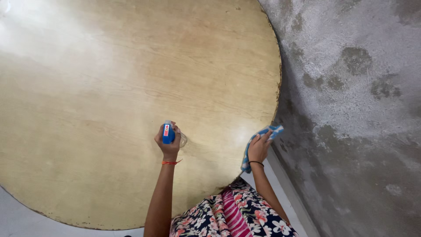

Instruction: The person cleans a large round wooden table by spraying a cleaning solution from a blue bottle and wiping the surface with a blue and white striped cloth. The person moves around the table to clean different sections.

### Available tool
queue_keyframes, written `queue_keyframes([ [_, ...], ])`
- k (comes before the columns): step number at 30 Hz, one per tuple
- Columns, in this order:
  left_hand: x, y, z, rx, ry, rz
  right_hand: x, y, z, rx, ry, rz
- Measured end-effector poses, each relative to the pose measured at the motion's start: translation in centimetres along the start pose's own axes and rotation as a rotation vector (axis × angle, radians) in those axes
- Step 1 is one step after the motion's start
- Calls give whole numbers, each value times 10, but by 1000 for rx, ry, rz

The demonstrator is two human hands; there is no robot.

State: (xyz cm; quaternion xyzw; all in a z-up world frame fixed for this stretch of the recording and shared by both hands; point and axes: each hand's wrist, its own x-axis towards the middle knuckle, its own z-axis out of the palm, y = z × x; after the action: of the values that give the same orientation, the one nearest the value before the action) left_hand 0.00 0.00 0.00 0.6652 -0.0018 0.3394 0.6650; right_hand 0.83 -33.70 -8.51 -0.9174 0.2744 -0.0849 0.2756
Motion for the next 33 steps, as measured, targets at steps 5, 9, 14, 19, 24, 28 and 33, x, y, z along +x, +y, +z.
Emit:
queue_keyframes([
  [5,0,1,1,22,-2,-33,44,-5,-2,-91,27,-89],
  [9,-1,3,2,40,8,-18,92,-10,0,-39,-45,-58],
  [14,-5,3,3,33,33,-26,118,-5,10,-178,78,-274],
  [19,-4,7,-4,66,-21,0,100,-9,13,-334,-4,-471],
  [24,-7,8,-35,92,-63,23,13,-39,37,-342,-34,-651],
  [28,-7,7,-75,106,-29,-18,-65,-84,56,-351,-119,-795],
  [33,-9,8,-135,168,58,49,-147,-147,79,-328,-285,-1057],
])
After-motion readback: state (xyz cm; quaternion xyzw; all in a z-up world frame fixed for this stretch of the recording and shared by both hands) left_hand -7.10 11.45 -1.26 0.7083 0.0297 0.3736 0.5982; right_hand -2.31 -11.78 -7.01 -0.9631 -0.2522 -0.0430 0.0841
